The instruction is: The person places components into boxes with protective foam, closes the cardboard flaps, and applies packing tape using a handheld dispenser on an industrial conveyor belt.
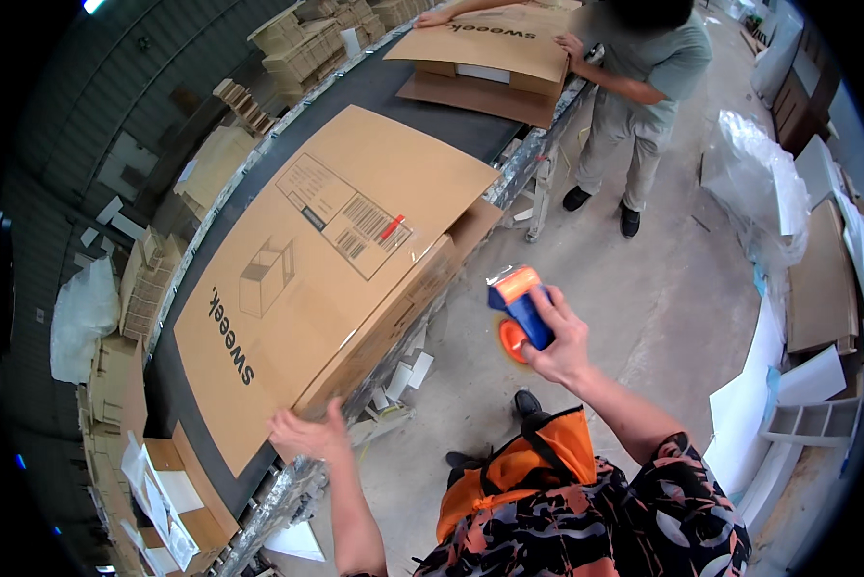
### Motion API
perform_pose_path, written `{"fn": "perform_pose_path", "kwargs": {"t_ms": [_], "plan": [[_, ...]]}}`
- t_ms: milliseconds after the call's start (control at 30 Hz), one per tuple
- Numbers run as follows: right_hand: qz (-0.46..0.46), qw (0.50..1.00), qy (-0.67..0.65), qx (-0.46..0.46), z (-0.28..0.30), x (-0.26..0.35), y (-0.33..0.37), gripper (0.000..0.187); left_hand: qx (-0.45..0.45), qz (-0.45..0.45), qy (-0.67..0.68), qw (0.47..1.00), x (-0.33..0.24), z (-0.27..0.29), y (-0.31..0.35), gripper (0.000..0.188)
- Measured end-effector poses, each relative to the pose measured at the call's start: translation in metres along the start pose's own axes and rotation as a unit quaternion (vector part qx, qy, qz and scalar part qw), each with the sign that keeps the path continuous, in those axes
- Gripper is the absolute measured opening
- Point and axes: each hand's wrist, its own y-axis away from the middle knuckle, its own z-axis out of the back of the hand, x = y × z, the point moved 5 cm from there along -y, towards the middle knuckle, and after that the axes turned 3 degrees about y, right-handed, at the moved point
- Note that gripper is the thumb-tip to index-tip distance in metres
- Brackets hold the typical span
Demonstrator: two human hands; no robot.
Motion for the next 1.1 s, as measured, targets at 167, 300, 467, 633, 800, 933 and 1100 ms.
{"fn": "perform_pose_path", "kwargs": {"t_ms": [167, 300, 467, 633, 800, 933, 1100], "plan": [[-0.161, 0.985, -0.044, -0.034, 0.012, -0.063, 0.011, 0.072, 0.29, -0.398, 0.158, 0.856, -0.225, -0.053, -0.031, 0.099], [-0.183, 0.98, -0.059, -0.047, 0.027, -0.072, 0.049, 0.073, 0.109, -0.681, -0.247, 0.68, -0.252, -0.122, -0.04, 0.093], [-0.177, 0.981, -0.017, -0.073, 0.06, -0.075, 0.055, 0.077, 0.383, -0.696, -0.171, 0.583, -0.251, -0.124, -0.012, 0.079], [0.064, 0.997, 0.037, -0.001, 0.077, -0.036, 0.016, 0.075, 0.755, -0.074, 0.35, 0.55, -0.251, -0.067, -0.019, 0.057], [0.285, 0.937, 0.123, 0.162, 0.069, 0.026, -0.015, 0.079, 0.574, 0.324, 0.719, 0.222, -0.256, 0.011, -0.016, 0.044], [0.359, 0.907, 0.107, 0.191, 0.059, 0.041, -0.01, 0.079, 0.581, 0.336, 0.703, 0.234, -0.234, 0.01, -0.001, 0.031], [0.406, 0.883, 0.074, 0.226, 0.041, 0.062, -0.013, 0.081, 0.457, 0.448, 0.72, 0.267, -0.204, 0.012, 0.003, 0.013]]}}
